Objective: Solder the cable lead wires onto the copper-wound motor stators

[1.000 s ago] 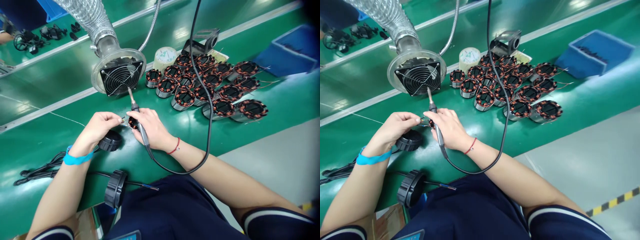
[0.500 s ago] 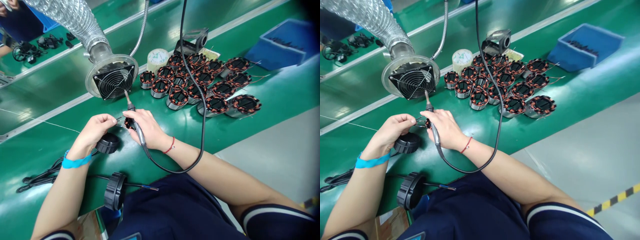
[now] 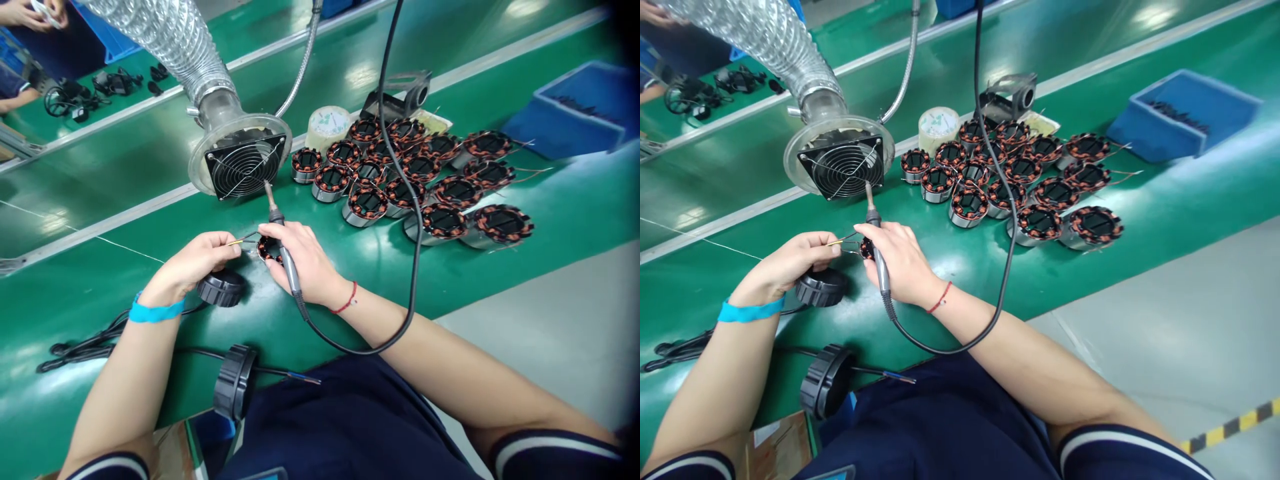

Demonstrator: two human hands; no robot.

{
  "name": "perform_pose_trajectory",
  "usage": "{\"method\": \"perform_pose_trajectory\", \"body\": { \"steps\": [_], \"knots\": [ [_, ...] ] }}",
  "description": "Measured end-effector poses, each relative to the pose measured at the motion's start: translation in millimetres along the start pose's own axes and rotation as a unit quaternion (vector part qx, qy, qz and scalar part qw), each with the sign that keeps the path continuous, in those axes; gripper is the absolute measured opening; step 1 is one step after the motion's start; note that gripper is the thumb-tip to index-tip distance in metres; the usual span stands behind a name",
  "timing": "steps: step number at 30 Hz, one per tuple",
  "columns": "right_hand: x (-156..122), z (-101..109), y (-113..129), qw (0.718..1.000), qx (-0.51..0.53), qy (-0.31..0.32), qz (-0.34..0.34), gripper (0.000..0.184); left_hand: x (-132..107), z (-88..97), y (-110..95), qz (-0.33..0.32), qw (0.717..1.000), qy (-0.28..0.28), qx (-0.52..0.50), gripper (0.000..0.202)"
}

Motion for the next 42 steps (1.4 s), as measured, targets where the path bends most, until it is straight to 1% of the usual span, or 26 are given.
{"method": "perform_pose_trajectory", "body": {
  "steps": [3, 5, 8, 10, 14, 16, 20, 21, 22, 23, 24, 27, 29, 31, 33, 35, 36, 37, 38, 39, 40, 41, 42],
  "knots": [
    [-0.2, 0.7, 0.8, 1.0, -0.002, -0.005, 0.007, 0.046, -0.8, -3.5, -1.3, -0.006, 0.999, -0.03, 0.01, 0.028],
    [0.1, -0.6, 1.2, 1.0, -0.005, -0.003, 0.01, 0.047, -1.9, -8.6, -3.7, -0.011, 0.999, -0.039, 0.023, 0.027],
    [1.0, -5.3, 1.0, 1.0, -0.01, 0.002, 0.017, 0.048, -2.8, -13.9, -6.3, -0.024, 0.999, -0.028, 0.038, 0.028],
    [2.1, -8.3, 0.8, 1.0, -0.009, -0.003, 0.028, 0.045, -2.7, -13.9, -6.1, -0.03, 0.999, -0.016, 0.032, 0.028],
    [3.9, -9.9, 0.7, 0.999, -0.005, -0.035, 0.033, 0.037, -3.5, -9.2, -2.0, -0.018, 0.999, 0.016, -0.036, 0.032],
    [3.6, -9.0, 1.5, 0.998, 0.001, -0.049, 0.036, 0.034, -5.5, -8.6, -1.0, -0.03, 0.998, 0.047, -0.041, 0.034],
    [1.5, -7.7, 1.1, 0.997, 0.009, -0.067, 0.026, 0.031, -10.4, -17.6, 0.2, -0.057, 0.987, 0.144, 0.033, 0.031],
    [1.4, -7.9, 0.6, 0.997, 0.006, -0.069, 0.021, 0.031, -10.9, -20.4, 0.4, -0.065, 0.985, 0.153, 0.054, 0.03],
    [1.6, -8.3, 0.0, 0.997, 0.001, -0.069, 0.017, 0.031, -10.9, -22.7, 0.3, -0.076, 0.983, 0.152, 0.072, 0.028],
    [2.0, -8.7, -0.4, 0.997, -0.005, -0.069, 0.014, 0.032, -10.3, -24.0, -0.2, -0.089, 0.983, 0.137, 0.083, 0.027],
    [2.6, -8.7, -0.7, 0.997, -0.011, -0.069, 0.01, 0.033, -9.2, -24.0, -0.7, -0.099, 0.985, 0.109, 0.085, 0.026],
    [3.1, -5.5, -0.4, 0.997, -0.016, -0.072, -0.002, 0.038, -3.4, -15.7, -0.6, -0.109, 0.992, -0.009, 0.059, 0.026],
    [1.0, -0.6, -0.6, 0.997, -0.011, -0.077, -0.003, 0.039, 3.3, -2.6, 2.2, -0.11, 0.989, -0.093, 0.041, 0.026],
    [-2.3, 4.2, -3.4, 0.997, -0.008, -0.082, 0.001, 0.038, 11.4, 17.3, 6.8, -0.112, 0.976, -0.182, 0.031, 0.027],
    [-5.6, 6.6, -8.9, 0.997, 0.003, -0.075, -0.009, 0.037, 16.7, 42.3, 11.6, -0.118, 0.951, -0.285, 0.023, 0.025],
    [-8.4, 6.6, -13.2, 0.998, 0.014, -0.064, -0.02, 0.033, 13.9, 65.3, 13.3, -0.133, 0.909, -0.394, 0.014, 0.017],
    [-9.8, 5.7, -14.1, 0.998, 0.017, -0.055, -0.02, 0.031, 8.8, 73.1, 12.1, -0.144, 0.886, -0.441, 0.008, 0.013],
    [-11.1, 4.4, -14.0, 0.999, 0.019, -0.047, -0.018, 0.03, 1.7, 77.0, 9.5, -0.157, 0.863, -0.48, 0.002, 0.016],
    [-12.4, 3.0, -13.0, 0.999, 0.021, -0.038, -0.013, 0.03, -6.7, 76.4, 5.4, -0.173, 0.845, -0.506, -0.004, 0.022],
    [-13.6, 1.6, -11.4, 0.999, 0.024, -0.033, -0.007, 0.03, -15.3, 70.9, 0.4, -0.191, 0.839, -0.509, -0.013, 0.026],
    [-14.6, 0.5, -9.6, 0.999, 0.032, -0.033, -0.003, 0.03, -23.2, 60.6, -4.8, -0.211, 0.847, -0.487, -0.025, 0.028],
    [-15.6, -0.3, -7.5, 0.998, 0.043, -0.035, 0.0, 0.03, -30.1, 46.2, -9.7, -0.23, 0.866, -0.442, -0.037, 0.028],
    [-16.4, -0.8, -5.5, 0.998, 0.056, -0.04, 0.001, 0.031, -34.3, 27.2, -13.2, -0.244, 0.904, -0.346, -0.066, 0.03]
  ]
}}
Point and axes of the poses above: each hand's wrist, its own x-axis towards the middle knuckle, its own z-axis out of the back of the hand, y = z × x, the point moved 3 cm from there along x, towards the middle knuckle, and after that the axes turned 10 degrees about -y, right-handed, at the moved point
